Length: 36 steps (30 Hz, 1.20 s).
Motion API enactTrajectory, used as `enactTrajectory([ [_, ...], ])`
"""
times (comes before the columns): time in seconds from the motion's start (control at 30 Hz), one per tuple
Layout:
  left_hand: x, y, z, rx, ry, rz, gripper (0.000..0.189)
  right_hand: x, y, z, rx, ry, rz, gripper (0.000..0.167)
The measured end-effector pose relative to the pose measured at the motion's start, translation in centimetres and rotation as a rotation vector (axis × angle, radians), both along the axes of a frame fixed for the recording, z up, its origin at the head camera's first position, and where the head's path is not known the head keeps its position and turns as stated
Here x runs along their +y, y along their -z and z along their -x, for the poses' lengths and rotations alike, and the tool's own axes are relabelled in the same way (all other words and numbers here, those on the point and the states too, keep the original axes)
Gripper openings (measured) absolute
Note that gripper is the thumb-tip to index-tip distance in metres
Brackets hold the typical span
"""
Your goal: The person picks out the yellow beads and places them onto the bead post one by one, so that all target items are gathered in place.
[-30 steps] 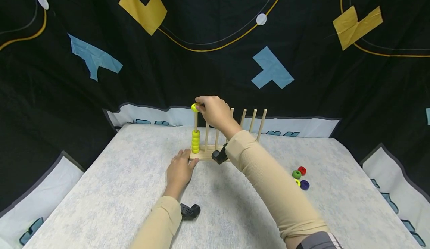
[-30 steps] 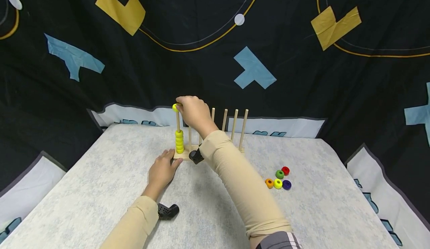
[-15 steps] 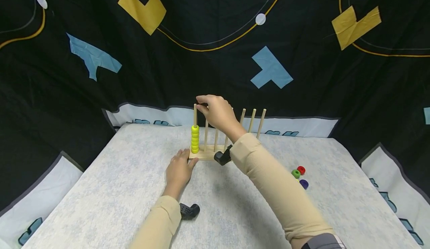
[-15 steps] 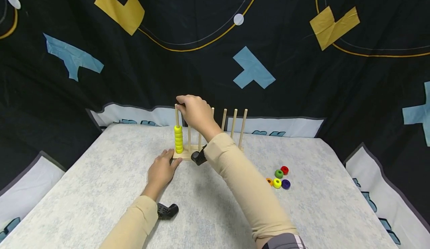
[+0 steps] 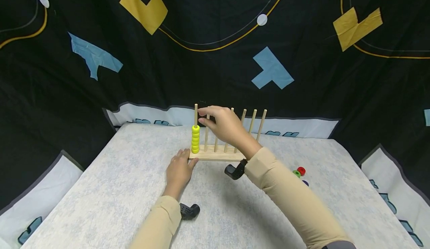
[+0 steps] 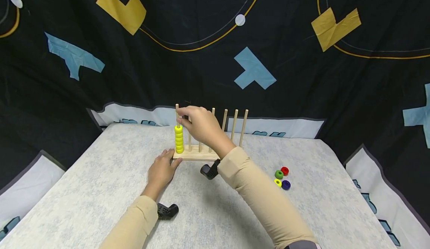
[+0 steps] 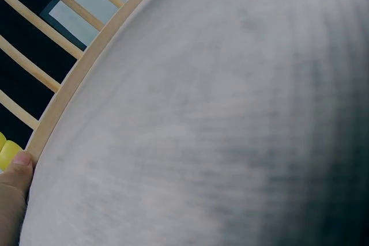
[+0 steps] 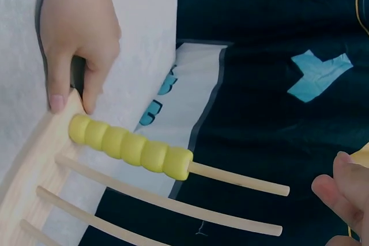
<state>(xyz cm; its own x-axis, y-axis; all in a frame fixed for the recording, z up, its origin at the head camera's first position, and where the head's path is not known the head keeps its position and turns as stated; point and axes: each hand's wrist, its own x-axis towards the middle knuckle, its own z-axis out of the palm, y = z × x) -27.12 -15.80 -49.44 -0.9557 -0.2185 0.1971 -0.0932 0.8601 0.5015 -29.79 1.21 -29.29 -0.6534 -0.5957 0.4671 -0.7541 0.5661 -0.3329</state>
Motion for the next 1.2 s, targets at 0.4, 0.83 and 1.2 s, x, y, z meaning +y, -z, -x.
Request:
enactTrajectory([
  [0.4,0.0,0.0,0.1,0.005,-0.006,0.011,0.064,2.8,2.9,-1.5,-0.043,-0.024,-0.01,0.031],
  [0.83,-0.2,0.1,0.0,0.003,0.014,0.013,0.065,8.2,5.0,-1.5,-0.09,0.066,0.007,0.028],
  [1.2,0.0,0.0,0.1,0.015,0.02,0.018,0.065,14.3,5.5,-1.0,-0.166,0.21,0.063,0.03],
])
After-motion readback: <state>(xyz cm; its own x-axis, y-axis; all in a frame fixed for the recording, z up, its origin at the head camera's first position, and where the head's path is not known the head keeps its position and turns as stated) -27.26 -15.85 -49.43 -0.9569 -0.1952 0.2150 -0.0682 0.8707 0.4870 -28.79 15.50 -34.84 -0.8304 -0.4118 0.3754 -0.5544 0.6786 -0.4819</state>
